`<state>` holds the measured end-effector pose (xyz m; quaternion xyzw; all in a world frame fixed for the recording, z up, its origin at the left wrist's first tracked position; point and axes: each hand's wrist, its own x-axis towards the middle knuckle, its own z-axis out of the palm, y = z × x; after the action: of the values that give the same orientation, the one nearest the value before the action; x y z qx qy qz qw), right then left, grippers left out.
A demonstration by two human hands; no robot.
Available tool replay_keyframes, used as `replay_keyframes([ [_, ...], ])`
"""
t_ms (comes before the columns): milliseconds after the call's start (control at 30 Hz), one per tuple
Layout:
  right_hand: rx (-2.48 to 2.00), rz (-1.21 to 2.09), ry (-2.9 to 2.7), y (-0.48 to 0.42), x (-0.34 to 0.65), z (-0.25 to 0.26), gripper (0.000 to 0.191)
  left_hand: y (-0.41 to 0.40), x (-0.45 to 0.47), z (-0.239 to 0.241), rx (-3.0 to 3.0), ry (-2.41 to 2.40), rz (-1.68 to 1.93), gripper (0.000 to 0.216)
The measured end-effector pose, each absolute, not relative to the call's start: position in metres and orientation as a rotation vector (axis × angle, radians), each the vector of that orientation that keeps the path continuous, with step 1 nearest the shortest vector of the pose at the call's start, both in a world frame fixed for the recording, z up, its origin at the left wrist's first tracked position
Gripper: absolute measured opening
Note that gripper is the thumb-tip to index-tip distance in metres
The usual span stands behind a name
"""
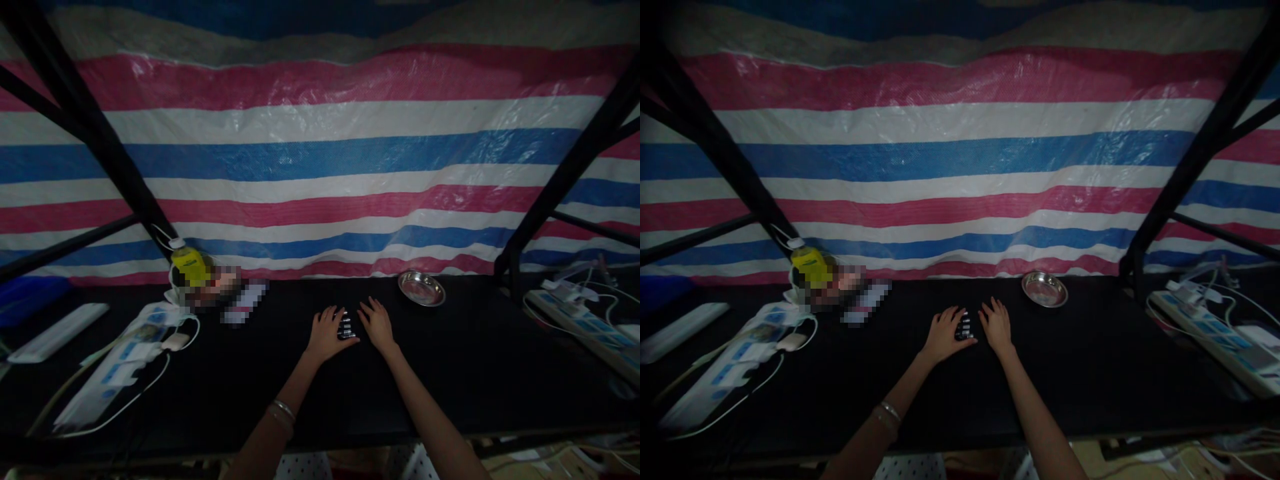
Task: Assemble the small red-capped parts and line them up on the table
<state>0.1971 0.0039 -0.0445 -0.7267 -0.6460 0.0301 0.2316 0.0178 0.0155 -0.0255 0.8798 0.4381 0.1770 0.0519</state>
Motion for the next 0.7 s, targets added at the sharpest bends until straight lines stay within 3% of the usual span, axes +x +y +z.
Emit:
replay_keyframes([
  [700, -2.188, -0.061, -1.762, -0.004, 0.169, -0.035, 0.045, 0.016, 0.019, -0.023, 2.731, 1.212, 0.561, 0.063],
])
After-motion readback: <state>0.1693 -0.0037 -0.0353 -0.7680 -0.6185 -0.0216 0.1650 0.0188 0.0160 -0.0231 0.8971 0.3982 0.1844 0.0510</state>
